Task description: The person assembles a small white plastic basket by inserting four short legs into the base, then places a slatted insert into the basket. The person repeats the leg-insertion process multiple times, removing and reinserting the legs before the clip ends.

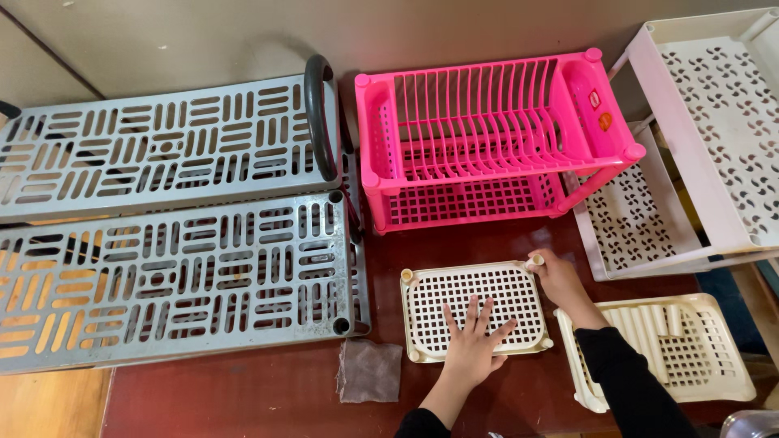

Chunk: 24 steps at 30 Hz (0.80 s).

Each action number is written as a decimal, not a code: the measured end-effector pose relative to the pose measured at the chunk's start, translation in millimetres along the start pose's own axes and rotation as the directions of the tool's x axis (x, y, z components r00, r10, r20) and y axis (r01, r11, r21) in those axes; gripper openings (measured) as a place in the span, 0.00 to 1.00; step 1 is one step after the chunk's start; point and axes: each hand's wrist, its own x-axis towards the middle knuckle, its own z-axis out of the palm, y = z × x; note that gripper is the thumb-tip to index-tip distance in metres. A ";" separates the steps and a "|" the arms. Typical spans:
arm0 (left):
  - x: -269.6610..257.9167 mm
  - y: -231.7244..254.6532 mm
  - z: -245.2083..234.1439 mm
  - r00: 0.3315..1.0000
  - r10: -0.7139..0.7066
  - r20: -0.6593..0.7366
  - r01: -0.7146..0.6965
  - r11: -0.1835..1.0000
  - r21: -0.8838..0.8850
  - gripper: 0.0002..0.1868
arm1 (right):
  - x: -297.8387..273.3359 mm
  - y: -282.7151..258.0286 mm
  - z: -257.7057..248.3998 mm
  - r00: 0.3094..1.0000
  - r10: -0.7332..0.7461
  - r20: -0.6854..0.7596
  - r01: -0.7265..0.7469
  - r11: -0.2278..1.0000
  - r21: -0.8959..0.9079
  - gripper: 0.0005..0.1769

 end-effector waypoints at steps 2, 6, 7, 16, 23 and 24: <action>-1.5 -0.3 0.1 1.000 0.006 -0.020 -0.006 1.000 -0.007 0.41 | -0.9 -4.6 0.1 1.000 0.011 -0.022 -0.013 0.995 -0.098 0.15; -2.3 -0.6 2.7 0.999 0.011 -0.044 -0.011 1.000 0.005 0.41 | -1.3 -15.3 -1.8 0.974 0.149 -0.170 -0.184 0.961 -0.207 0.22; -1.9 -0.9 3.7 0.999 0.009 -0.043 -0.009 1.000 0.009 0.42 | -0.8 -17.4 -3.4 0.976 0.125 -0.179 -0.151 0.978 -0.140 0.20; -2.0 -1.8 6.2 0.998 0.013 -0.058 -0.011 0.999 0.030 0.42 | -25.7 9.5 -27.6 0.986 0.151 -0.071 -0.152 0.988 0.005 0.15; -1.1 1.3 -3.9 0.999 -0.024 -0.025 0.023 0.999 -0.036 0.40 | -88.7 80.6 -101.5 0.922 0.388 -0.016 -0.388 0.920 -0.061 0.15; -1.6 2.5 -5.6 0.999 -0.036 -0.022 0.035 0.999 -0.042 0.40 | -96.1 87.5 -110.6 0.904 0.427 -0.013 -0.427 0.903 -0.048 0.16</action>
